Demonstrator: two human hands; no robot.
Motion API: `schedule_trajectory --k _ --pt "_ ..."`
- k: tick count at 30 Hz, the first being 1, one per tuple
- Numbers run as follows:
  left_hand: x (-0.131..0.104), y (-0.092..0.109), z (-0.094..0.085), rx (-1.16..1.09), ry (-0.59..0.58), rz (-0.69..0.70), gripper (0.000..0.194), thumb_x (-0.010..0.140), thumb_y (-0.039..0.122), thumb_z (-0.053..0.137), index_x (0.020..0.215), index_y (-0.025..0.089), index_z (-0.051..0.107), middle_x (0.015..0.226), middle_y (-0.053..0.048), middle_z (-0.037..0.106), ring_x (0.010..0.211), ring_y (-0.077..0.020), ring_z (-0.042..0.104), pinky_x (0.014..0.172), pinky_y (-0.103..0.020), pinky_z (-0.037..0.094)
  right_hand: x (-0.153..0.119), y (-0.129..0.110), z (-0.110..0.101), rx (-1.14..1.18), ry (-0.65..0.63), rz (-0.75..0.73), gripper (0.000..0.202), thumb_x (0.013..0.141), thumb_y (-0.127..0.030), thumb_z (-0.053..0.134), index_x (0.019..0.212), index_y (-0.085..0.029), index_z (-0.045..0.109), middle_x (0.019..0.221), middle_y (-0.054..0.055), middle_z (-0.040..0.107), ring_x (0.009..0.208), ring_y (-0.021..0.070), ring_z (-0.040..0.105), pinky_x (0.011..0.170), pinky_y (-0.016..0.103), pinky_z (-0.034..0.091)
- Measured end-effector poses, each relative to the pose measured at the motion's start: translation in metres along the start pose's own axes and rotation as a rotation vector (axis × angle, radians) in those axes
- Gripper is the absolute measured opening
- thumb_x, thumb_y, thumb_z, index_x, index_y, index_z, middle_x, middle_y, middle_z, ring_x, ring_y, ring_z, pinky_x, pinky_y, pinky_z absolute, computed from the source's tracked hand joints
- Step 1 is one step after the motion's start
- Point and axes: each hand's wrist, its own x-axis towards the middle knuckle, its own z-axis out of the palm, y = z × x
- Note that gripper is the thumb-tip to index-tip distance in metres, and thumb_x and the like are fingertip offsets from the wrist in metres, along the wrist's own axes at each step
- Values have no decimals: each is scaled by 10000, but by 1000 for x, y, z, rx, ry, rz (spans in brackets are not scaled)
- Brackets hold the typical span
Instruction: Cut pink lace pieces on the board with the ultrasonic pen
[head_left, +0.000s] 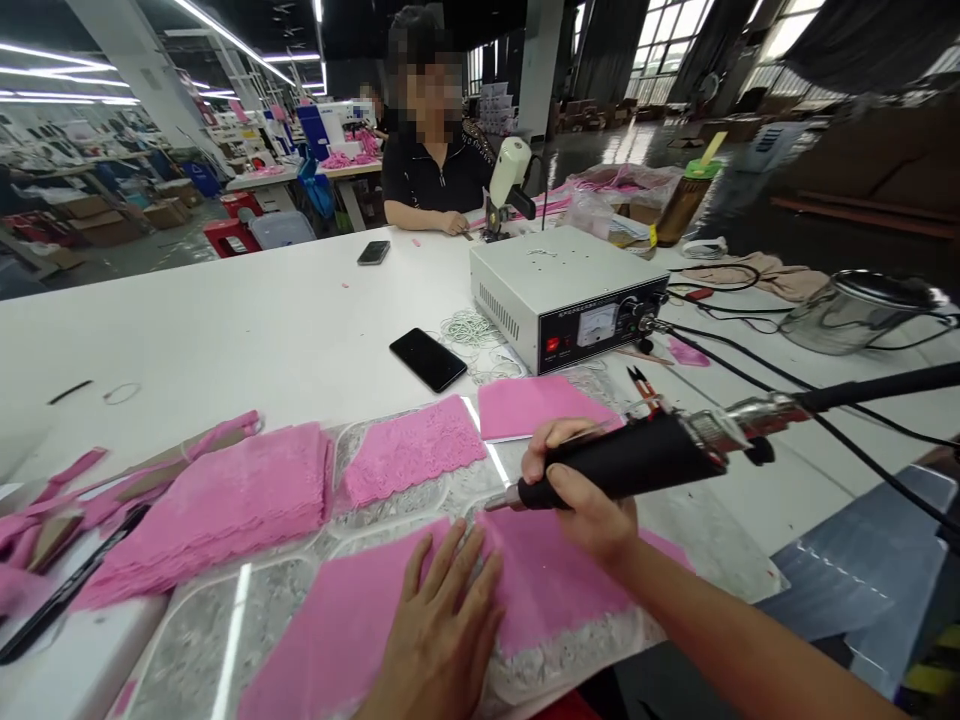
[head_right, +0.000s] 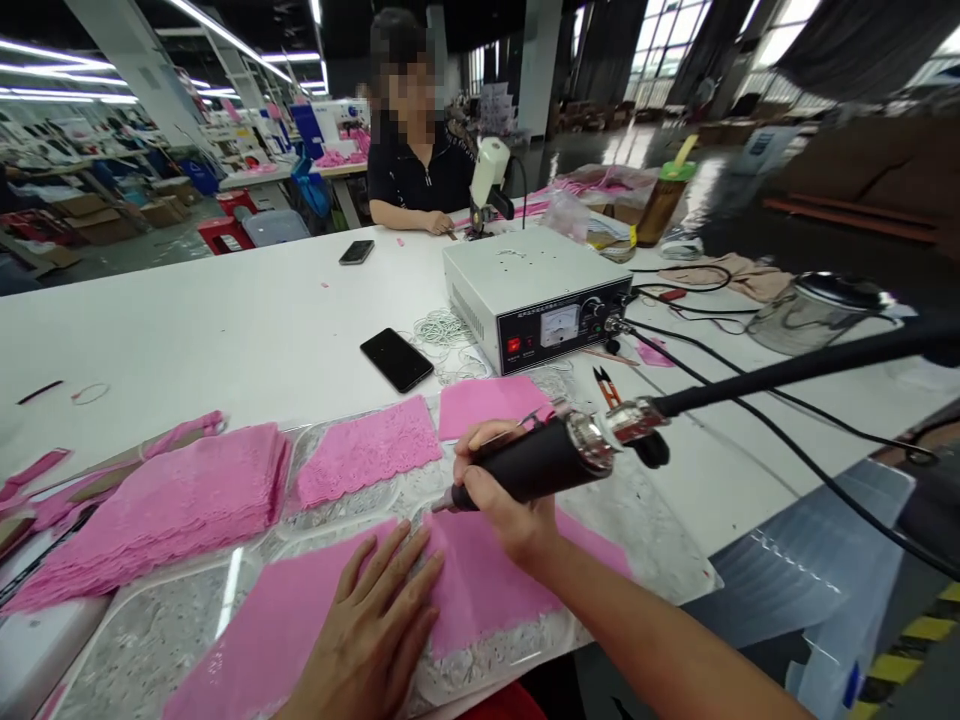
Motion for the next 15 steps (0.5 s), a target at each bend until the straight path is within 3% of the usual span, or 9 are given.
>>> schedule_trajectory --k 5,9,15 --pt "0 -6 2 16 -8 80 378 934 120 466 1284 155 605 1410 -109 545 1408 -259 374 1205 -434 163 14 -35 -40 -87 225 -144 104 722 -204 606 822 -231 594 783 -10 546 603 123 540 566 296 472" --pt "0 -12 7 48 -22 121 395 943 150 455 1314 165 588 1426 -115 529 1431 -263 336 1214 -446 125 8 -49 -74 -195 361 -191 92 695 -209 590 786 -224 588 747 -4 541 576 129 521 561 307 452" --pt "1 -15 9 79 -41 155 411 958 200 449 1353 177 558 1440 -103 517 1457 -262 277 1217 -459 75 -8 -44 -86 -158 396 -163 120 689 -211 622 808 -223 614 759 2 544 589 132 524 557 301 455"
